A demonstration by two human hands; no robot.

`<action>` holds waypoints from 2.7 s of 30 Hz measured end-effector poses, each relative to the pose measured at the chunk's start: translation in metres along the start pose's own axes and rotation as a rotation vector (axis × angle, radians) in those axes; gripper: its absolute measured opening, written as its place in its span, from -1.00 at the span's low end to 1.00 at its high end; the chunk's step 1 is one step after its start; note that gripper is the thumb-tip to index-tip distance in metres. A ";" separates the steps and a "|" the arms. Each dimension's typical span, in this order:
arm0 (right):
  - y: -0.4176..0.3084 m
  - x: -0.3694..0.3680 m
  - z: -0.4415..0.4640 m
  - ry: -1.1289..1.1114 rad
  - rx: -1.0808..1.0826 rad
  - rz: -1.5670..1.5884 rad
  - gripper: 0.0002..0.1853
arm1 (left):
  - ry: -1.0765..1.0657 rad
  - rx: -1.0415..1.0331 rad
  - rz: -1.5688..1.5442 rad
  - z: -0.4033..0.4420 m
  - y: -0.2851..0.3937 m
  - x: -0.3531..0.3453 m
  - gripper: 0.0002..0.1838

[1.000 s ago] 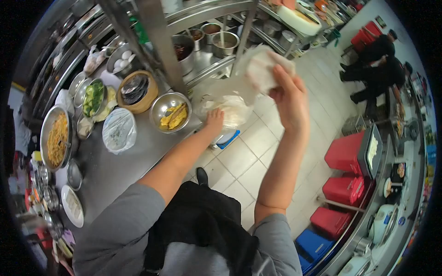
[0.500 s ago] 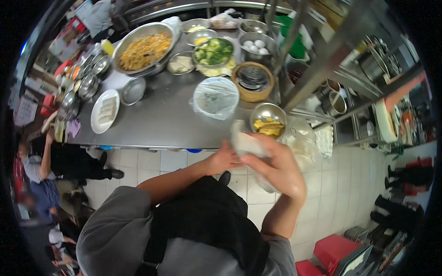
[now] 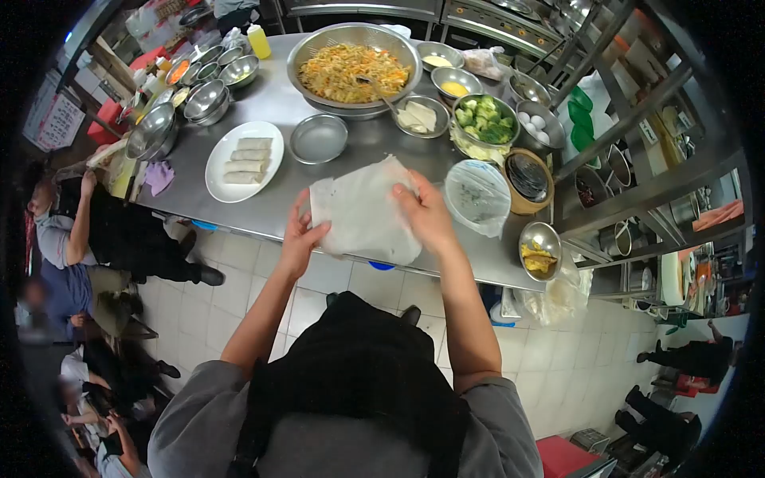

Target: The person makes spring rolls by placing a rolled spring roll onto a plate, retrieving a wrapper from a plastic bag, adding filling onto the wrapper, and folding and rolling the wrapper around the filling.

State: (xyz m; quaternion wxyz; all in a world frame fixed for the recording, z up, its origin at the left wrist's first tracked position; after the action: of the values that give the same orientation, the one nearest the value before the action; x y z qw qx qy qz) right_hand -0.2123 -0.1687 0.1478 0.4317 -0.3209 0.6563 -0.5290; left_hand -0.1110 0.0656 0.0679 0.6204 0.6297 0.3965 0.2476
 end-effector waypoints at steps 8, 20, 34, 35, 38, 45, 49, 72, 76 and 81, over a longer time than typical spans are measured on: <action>0.127 0.061 0.068 0.362 -0.016 -0.375 -0.28 | 0.152 0.089 0.373 0.055 -0.042 0.044 -0.11; 0.154 0.065 0.037 0.268 0.155 -0.516 -0.54 | 0.155 0.191 0.425 0.016 -0.088 0.030 -0.69; 0.142 0.070 0.070 0.220 -0.166 -0.598 -0.63 | 0.148 0.268 0.348 0.032 -0.075 0.037 -0.53; 0.144 0.067 0.070 0.210 -0.172 -0.561 -0.64 | 0.110 0.271 0.368 0.037 -0.073 0.038 -0.48; 0.109 0.043 0.072 0.056 -0.039 -0.602 -0.61 | 0.036 0.204 0.467 0.050 -0.057 0.039 -0.33; 0.040 0.022 0.094 -0.065 0.250 -0.665 -0.49 | 0.004 -0.030 0.705 0.039 0.002 0.027 -0.13; 0.063 0.038 0.120 -0.063 0.258 -0.710 -0.52 | 0.128 -0.073 0.749 0.036 -0.044 0.028 -0.15; 0.123 -0.048 0.021 -0.239 0.511 -1.031 -0.63 | 0.180 0.183 0.469 0.038 -0.036 0.028 -0.25; 0.144 -0.002 0.021 0.176 0.461 -0.952 -0.67 | 0.106 0.157 0.854 0.034 -0.064 0.049 -0.34; 0.158 0.061 0.025 0.557 0.132 -0.781 -0.70 | 0.012 0.139 0.874 0.028 -0.075 0.041 -0.54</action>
State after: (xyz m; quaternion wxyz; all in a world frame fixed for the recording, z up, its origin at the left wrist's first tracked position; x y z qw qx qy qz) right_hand -0.2098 -0.1961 -0.0214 0.0279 -0.3613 0.5424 -0.7579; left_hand -0.0796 0.0763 -0.0156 0.4112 0.7771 0.1121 0.4631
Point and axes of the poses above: each hand's wrist, its own z-axis towards the middle knuckle, its own x-axis out of the back of the hand, y = z × x, the point moved 4 cm from there along z, towards the middle knuckle, and after that the axes turned 13 degrees about z, right-handed, at the moved point
